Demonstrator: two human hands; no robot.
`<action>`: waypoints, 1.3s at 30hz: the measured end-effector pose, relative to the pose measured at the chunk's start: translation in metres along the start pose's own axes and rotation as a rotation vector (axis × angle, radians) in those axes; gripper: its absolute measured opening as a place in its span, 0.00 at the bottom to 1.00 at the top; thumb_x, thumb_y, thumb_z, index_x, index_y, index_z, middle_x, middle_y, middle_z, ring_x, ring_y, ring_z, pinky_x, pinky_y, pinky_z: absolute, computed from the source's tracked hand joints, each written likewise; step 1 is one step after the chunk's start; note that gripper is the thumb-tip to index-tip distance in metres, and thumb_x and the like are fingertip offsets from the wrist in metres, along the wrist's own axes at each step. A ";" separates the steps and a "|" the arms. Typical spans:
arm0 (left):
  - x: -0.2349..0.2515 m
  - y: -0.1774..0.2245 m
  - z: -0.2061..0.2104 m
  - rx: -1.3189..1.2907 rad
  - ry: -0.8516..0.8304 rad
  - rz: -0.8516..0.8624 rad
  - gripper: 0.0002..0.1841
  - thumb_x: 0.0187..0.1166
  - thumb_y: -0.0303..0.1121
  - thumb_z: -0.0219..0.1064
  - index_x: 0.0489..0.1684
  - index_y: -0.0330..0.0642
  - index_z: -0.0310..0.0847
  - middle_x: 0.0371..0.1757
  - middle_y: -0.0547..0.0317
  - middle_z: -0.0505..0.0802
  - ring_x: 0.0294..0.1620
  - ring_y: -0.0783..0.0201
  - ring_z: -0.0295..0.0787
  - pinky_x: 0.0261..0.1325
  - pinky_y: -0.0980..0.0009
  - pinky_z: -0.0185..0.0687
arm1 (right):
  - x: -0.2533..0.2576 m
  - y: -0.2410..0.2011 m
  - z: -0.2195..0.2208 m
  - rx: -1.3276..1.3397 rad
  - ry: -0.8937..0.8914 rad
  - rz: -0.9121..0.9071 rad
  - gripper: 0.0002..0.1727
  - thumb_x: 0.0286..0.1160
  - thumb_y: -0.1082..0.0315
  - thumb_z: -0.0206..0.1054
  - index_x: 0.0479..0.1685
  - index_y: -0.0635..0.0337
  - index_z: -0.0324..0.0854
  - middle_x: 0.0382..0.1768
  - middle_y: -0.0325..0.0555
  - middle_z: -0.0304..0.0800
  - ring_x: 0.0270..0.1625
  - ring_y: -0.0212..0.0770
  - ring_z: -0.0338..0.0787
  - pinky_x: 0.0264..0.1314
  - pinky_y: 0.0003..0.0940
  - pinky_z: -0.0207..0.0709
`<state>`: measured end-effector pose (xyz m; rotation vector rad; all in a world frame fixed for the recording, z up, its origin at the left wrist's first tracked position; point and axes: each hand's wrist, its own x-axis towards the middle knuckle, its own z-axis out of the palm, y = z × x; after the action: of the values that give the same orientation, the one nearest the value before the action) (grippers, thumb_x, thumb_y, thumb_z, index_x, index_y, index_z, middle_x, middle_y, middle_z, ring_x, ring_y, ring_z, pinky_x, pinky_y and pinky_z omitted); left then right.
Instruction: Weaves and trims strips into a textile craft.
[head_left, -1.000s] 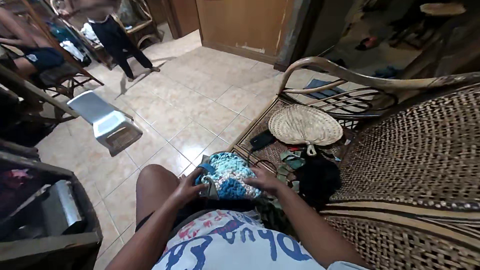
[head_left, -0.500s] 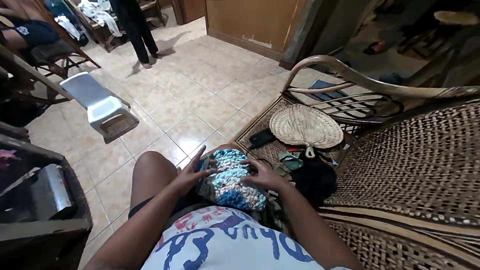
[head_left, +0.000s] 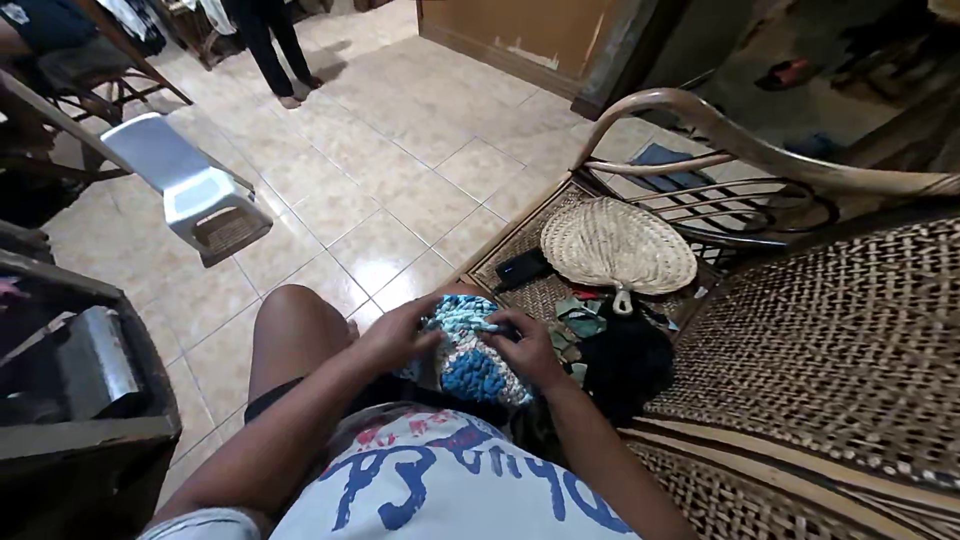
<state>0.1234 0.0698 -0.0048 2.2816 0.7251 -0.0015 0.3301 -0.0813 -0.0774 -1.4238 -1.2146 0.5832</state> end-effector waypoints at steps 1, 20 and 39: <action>0.007 0.003 0.010 0.037 -0.053 -0.037 0.32 0.85 0.50 0.64 0.83 0.40 0.70 0.68 0.39 0.87 0.68 0.44 0.85 0.74 0.41 0.75 | -0.001 0.006 0.002 -0.018 0.043 -0.059 0.12 0.68 0.71 0.76 0.47 0.68 0.90 0.47 0.50 0.93 0.50 0.32 0.91 0.58 0.31 0.87; 0.035 -0.029 0.054 0.047 0.048 -0.124 0.22 0.92 0.41 0.53 0.72 0.33 0.77 0.66 0.36 0.87 0.68 0.43 0.85 0.75 0.44 0.75 | -0.035 0.007 0.079 -0.762 -0.105 -0.051 0.33 0.88 0.42 0.51 0.87 0.47 0.71 0.87 0.51 0.69 0.89 0.59 0.66 0.87 0.68 0.55; -0.052 -0.050 0.033 -0.354 -0.047 -0.240 0.25 0.91 0.44 0.55 0.76 0.32 0.75 0.64 0.38 0.88 0.64 0.52 0.86 0.73 0.53 0.77 | -0.022 0.006 0.068 -0.411 -0.014 -0.036 0.26 0.82 0.46 0.62 0.58 0.60 0.90 0.71 0.54 0.86 0.80 0.61 0.77 0.83 0.64 0.63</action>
<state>0.0612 0.0513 -0.0504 1.8446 0.8944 -0.0371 0.2655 -0.0715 -0.1068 -1.7351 -1.4238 0.3281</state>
